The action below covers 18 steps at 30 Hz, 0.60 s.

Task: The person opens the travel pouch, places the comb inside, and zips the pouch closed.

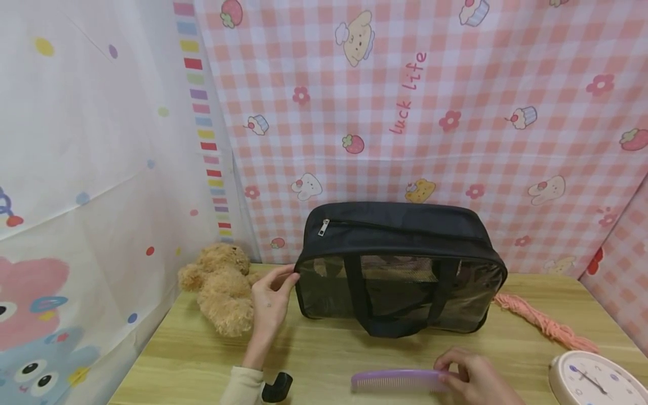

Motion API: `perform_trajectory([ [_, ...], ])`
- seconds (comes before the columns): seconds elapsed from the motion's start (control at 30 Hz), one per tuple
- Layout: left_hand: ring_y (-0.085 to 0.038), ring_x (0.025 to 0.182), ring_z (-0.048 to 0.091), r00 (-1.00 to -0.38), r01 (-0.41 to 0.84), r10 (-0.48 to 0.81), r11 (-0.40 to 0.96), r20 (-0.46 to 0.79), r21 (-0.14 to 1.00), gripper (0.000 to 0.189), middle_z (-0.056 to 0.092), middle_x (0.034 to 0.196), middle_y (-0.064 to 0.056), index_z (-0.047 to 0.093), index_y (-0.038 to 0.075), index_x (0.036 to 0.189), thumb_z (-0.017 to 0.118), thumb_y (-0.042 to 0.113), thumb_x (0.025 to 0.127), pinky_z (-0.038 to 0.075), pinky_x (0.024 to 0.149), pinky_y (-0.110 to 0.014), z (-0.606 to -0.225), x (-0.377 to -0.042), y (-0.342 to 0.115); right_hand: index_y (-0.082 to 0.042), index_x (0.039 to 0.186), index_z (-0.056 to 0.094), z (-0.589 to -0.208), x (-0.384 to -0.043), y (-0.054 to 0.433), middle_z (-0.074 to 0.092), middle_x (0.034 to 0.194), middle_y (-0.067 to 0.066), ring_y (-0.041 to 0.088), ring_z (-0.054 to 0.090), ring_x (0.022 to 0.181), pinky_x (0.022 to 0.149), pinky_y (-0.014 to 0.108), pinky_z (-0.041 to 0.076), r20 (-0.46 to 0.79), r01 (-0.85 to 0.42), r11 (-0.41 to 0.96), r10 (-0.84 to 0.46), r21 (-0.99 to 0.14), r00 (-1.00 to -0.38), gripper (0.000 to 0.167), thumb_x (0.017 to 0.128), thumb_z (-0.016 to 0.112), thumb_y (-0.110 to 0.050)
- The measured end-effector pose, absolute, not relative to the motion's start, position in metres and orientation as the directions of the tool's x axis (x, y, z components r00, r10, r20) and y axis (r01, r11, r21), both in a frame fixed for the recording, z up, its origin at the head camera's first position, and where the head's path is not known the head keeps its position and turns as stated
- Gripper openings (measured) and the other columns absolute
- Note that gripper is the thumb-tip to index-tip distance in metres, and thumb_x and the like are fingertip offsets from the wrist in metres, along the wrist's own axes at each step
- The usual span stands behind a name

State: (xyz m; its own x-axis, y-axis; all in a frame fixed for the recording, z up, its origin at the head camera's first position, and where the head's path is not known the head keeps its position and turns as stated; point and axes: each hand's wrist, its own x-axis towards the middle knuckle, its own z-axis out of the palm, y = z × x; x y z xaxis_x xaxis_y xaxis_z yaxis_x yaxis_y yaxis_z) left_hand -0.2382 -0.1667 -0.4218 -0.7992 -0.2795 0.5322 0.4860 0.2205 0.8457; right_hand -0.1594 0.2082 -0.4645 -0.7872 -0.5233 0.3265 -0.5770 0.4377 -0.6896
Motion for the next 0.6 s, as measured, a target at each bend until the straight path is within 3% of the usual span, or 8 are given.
perform_trajectory([
  [0.33, -0.019, 0.074, 0.067, -0.800, 0.479, -0.285, 0.227, 0.528, 0.848, 0.016, 0.072, 0.085, -0.007, 0.075, 0.009, 0.097, 0.075, 0.015, 0.083, 0.046, 0.063, -0.023, -0.4228, -0.2351, -0.1681, -0.008, 0.091, 0.067, -0.4594, -0.1567, 0.2073, 0.057, 0.078, -0.013, -0.002, 0.041, 0.052, 0.045, 0.022, 0.037, 0.308, -0.551, 0.455, -0.505, -0.699, -0.807, 0.007, 0.087, 0.067, -0.003],
  [0.6, -0.017, 0.074, 0.067, -0.799, 0.482, -0.280, 0.233, 0.533, 0.845, 0.016, 0.072, 0.085, -0.006, 0.076, 0.010, 0.096, 0.075, 0.017, 0.082, 0.046, 0.062, -0.024, -0.4212, -0.2372, -0.1677, -0.009, 0.090, 0.066, -0.4612, -0.1588, 0.2097, 0.060, 0.075, -0.006, -0.002, 0.039, 0.047, 0.042, 0.018, 0.035, 0.499, -0.687, 0.367, -0.489, -0.627, -0.716, 0.026, 0.078, 0.068, 0.013],
])
